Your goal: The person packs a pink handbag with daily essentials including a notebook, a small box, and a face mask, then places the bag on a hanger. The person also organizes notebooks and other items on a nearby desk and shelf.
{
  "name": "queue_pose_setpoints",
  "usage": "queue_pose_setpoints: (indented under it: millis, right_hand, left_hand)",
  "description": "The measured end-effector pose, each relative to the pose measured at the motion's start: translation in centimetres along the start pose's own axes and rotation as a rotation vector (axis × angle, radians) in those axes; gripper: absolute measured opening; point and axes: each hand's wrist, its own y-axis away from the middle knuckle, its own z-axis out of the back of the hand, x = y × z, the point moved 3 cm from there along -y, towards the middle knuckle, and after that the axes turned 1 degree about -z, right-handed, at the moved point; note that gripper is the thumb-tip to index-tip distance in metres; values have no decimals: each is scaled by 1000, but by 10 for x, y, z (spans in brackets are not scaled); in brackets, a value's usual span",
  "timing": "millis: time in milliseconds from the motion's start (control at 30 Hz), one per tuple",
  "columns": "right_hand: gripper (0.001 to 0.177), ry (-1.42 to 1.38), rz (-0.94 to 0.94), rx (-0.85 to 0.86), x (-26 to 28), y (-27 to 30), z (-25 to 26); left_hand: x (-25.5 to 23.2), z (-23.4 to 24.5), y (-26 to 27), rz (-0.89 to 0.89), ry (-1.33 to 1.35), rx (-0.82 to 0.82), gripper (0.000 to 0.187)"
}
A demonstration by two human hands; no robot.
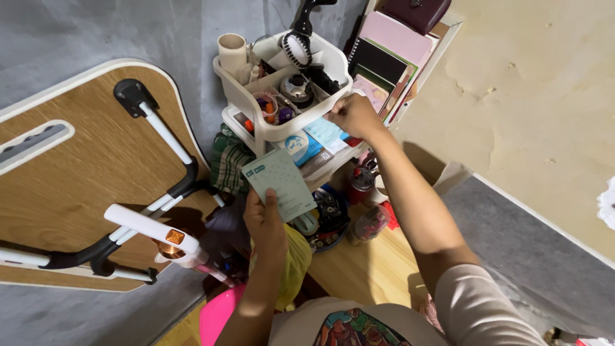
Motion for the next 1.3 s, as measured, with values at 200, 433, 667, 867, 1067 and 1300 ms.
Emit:
queue_pose_setpoints:
  millis: [200, 433, 667, 867, 1067, 1300]
  right_hand:
    - [20, 94, -37, -234, 22, 49, 28]
    - [25, -176, 18, 34, 60, 146, -14]
    - [10, -373, 188, -135, 46, 147, 3]
    - [14, -557, -364, -3, -23, 91, 67]
    - [16, -297, -256, 183, -30, 40, 64]
    - [25, 35, -130, -6, 25, 18, 6]
  left_hand:
    - [-5, -7, -2, -46, 30, -1, 29]
    - [-13, -35, 4, -52, -126, -46, 27]
    - [-4, -45, 6, -17, 252, 4, 29]
    - [-13, -18, -7, -23, 231, -97, 33]
    - [-16, -3, -8, -42, 179, -101, 33]
    - [-2, -6, -10, -69, 87, -23, 32]
